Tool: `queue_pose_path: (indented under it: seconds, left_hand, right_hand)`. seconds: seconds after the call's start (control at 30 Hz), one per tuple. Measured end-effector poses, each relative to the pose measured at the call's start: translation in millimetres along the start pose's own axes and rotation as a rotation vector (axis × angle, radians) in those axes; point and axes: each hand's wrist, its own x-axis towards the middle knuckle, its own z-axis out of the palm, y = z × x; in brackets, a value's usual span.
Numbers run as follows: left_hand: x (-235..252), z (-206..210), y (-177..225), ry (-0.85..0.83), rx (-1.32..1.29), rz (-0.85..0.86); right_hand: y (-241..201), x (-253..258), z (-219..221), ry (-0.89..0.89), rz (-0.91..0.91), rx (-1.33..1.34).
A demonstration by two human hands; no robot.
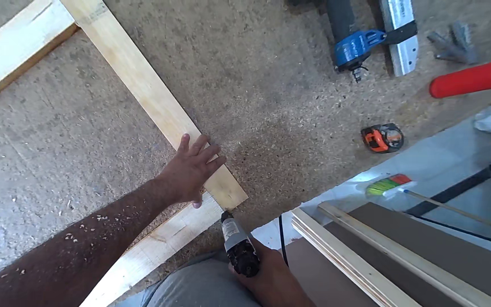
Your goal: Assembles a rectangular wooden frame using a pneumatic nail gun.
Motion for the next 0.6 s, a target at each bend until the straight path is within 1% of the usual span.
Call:
queue_pose_path:
  seconds: [0.17,0.33,0.43,0.5,0.6]
  left_hand:
    - [0,2,-1,0.009,-0.002,0.001]
    - [0,2,1,0.006,-0.001,-0.006]
    - [1,2,0,0.008,-0.002,-0.006]
    - [0,1,0,0.003,-0.01,-0.006]
    - [0,0,0,-0.005,-0.011,-0.008]
  right_hand:
    - [-1,0,-1,-0.006,0.005,-0.018]
    - [-12,-1,-3,-0.023,0.079,-0.04]
    - [-8,-2,-6,-0.004,-0.022,0.01]
    - [-9,0,-5,0.018,-0.085,-0.002]
    - [-17,8,-4,0.01,-0.105,-0.037]
